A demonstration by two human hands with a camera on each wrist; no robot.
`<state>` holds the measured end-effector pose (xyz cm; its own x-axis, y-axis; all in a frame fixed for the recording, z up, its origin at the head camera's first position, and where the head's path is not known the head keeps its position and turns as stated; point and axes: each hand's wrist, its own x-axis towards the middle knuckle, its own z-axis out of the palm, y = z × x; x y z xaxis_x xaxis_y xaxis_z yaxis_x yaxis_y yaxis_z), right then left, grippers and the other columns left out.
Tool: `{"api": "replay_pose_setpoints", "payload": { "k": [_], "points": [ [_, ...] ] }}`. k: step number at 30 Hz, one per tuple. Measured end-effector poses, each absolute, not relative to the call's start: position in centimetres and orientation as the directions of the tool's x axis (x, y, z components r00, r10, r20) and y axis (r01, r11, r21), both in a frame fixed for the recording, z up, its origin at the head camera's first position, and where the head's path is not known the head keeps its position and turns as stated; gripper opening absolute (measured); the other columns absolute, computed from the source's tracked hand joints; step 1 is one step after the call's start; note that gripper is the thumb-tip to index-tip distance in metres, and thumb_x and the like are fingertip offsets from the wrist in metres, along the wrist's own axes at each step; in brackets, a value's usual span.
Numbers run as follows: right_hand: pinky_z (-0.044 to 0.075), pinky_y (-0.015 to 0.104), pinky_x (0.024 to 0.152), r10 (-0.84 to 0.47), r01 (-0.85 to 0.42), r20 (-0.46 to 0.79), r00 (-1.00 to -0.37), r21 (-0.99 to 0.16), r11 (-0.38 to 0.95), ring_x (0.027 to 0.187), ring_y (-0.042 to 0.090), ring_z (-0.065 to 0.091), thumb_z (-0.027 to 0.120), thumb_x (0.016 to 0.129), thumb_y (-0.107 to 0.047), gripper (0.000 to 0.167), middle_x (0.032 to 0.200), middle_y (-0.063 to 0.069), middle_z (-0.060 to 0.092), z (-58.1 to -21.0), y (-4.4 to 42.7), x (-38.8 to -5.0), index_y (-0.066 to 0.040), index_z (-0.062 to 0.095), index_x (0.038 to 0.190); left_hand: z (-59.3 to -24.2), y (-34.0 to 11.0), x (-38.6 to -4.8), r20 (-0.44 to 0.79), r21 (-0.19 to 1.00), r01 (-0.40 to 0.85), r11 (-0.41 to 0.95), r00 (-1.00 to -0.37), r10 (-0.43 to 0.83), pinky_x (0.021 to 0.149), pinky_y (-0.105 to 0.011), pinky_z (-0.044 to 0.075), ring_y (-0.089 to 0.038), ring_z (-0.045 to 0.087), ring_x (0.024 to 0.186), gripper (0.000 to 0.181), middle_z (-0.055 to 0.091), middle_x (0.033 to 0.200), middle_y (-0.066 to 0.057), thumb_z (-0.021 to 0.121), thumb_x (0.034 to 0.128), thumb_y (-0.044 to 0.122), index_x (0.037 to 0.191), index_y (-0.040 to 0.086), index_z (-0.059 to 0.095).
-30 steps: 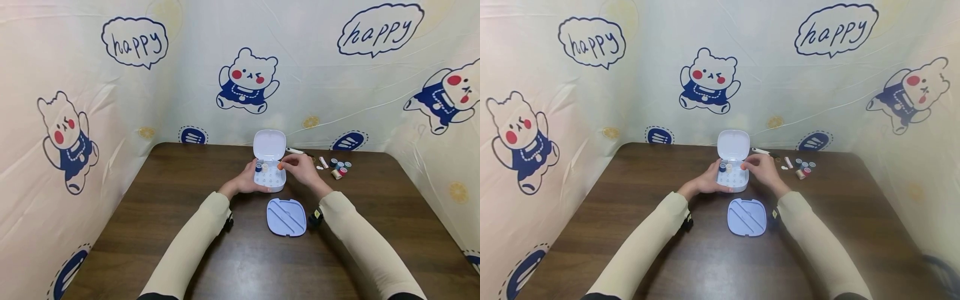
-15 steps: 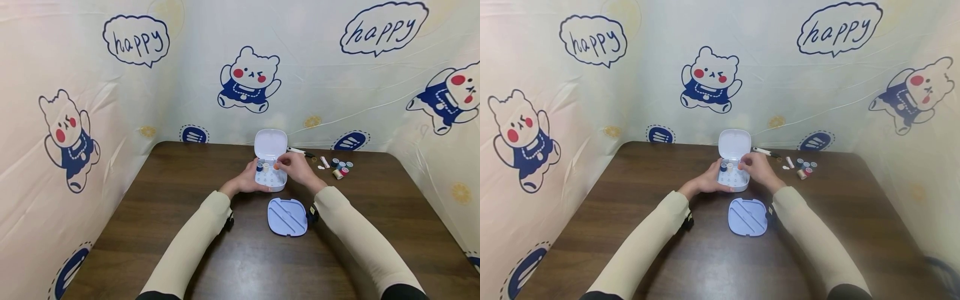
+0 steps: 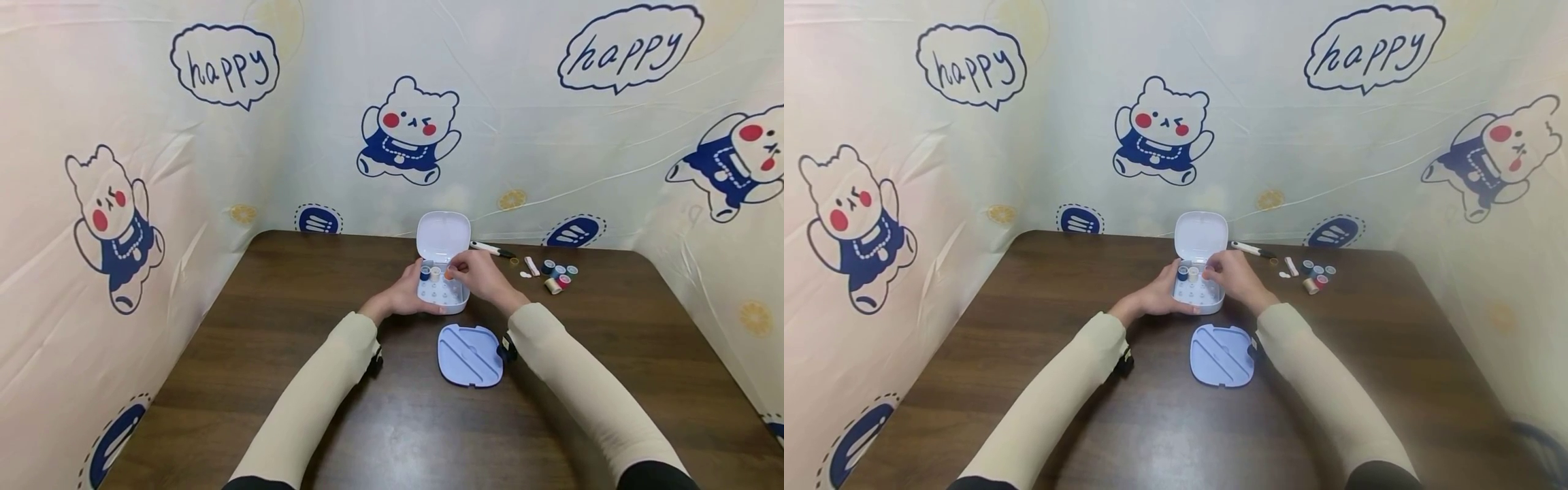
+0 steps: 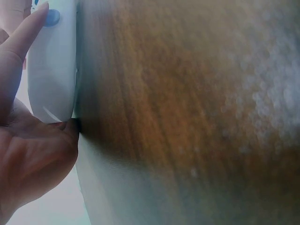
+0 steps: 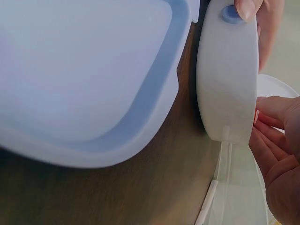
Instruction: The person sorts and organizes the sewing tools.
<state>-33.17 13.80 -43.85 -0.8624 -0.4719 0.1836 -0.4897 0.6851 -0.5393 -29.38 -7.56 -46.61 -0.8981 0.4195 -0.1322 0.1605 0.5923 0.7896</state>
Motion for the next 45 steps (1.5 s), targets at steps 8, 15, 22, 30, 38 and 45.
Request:
{"api": "replay_pose_setpoints", "payload": {
  "k": [8, 15, 22, 30, 38, 45],
  "points": [
    [0.059, 0.04, 0.079, -0.484, -0.498, 0.163, -0.86, -0.482, 0.721, 0.089, 0.025, 0.072, 0.072, 0.095, -0.005, 0.011, 0.096, 0.013, 0.076, -44.1, 13.5, -33.5, 0.001, 0.078, 0.102, -46.4, -7.5, -29.2, -0.137, 0.797, 0.151, 0.585, -0.898, 0.418, 0.119, -0.046, 0.028, -0.03, 0.03, 0.143, 0.129, 0.014, 0.163, -0.018, 0.09, 0.0773, 0.039, 0.163, 0.012, -0.002],
    [0.059, 0.041, 0.08, -0.505, -0.52, 0.16, -0.848, -0.434, 0.736, 0.091, 0.027, 0.073, 0.073, 0.093, -0.004, 0.011, 0.097, 0.015, 0.076, -43.8, 13.2, -33.4, 0.002, 0.078, 0.101, -46.4, -7.3, -29.2, -0.125, 0.797, 0.16, 0.582, -0.9, 0.419, 0.118, -0.047, 0.029, -0.03, 0.03, 0.142, 0.126, 0.016, 0.162, -0.018, 0.089, 0.0776, 0.039, 0.163, 0.012, 0.0],
    [0.059, 0.041, 0.082, -0.501, -0.506, 0.137, -0.854, -0.435, 0.745, 0.092, 0.027, 0.073, 0.074, 0.093, -0.004, 0.012, 0.098, 0.015, 0.076, -43.5, 12.9, -33.2, 0.002, 0.078, 0.102, -46.5, -7.4, -29.4, -0.126, 0.795, 0.162, 0.584, -0.898, 0.421, 0.118, -0.046, 0.03, -0.029, 0.03, 0.141, 0.126, 0.018, 0.161, -0.017, 0.089, 0.0774, 0.04, 0.162, 0.013, 0.001],
    [0.059, 0.04, 0.082, -0.493, -0.49, 0.112, -0.863, -0.422, 0.763, 0.09, 0.025, 0.071, 0.075, 0.093, -0.007, 0.011, 0.095, 0.013, 0.076, -43.7, 12.4, -33.4, -0.001, 0.079, 0.101, -46.8, -7.3, -29.5, -0.111, 0.798, 0.18, 0.576, -0.895, 0.433, 0.117, -0.047, 0.03, -0.03, 0.028, 0.141, 0.124, 0.017, 0.16, -0.017, 0.089, 0.0781, 0.038, 0.162, 0.012, 0.001],
    [0.059, 0.041, 0.081, -0.491, -0.484, 0.105, -0.865, -0.431, 0.761, 0.085, 0.025, 0.068, 0.077, 0.092, -0.007, 0.009, 0.091, 0.012, 0.075, -43.6, 12.1, -33.4, -0.001, 0.079, 0.098, -46.5, -7.4, -29.2, -0.1, 0.805, 0.183, 0.564, -0.896, 0.433, 0.118, -0.047, 0.03, -0.031, 0.029, 0.142, 0.126, 0.017, 0.161, -0.019, 0.09, 0.0768, 0.037, 0.162, 0.011, 0.001],
    [0.058, 0.043, 0.084, -0.511, -0.491, 0.059, -0.857, -0.395, 0.776, 0.088, 0.026, 0.068, 0.076, 0.092, -0.009, 0.017, 0.098, 0.015, 0.075, -42.9, 11.9, -33.1, 0.001, 0.076, 0.106, -46.7, -7.5, -29.4, -0.11, 0.792, 0.181, 0.582, -0.897, 0.429, 0.118, -0.046, 0.029, -0.03, 0.028, 0.143, 0.125, 0.016, 0.161, -0.019, 0.088, 0.0783, 0.038, 0.162, 0.012, 0.0]
  ]
}}
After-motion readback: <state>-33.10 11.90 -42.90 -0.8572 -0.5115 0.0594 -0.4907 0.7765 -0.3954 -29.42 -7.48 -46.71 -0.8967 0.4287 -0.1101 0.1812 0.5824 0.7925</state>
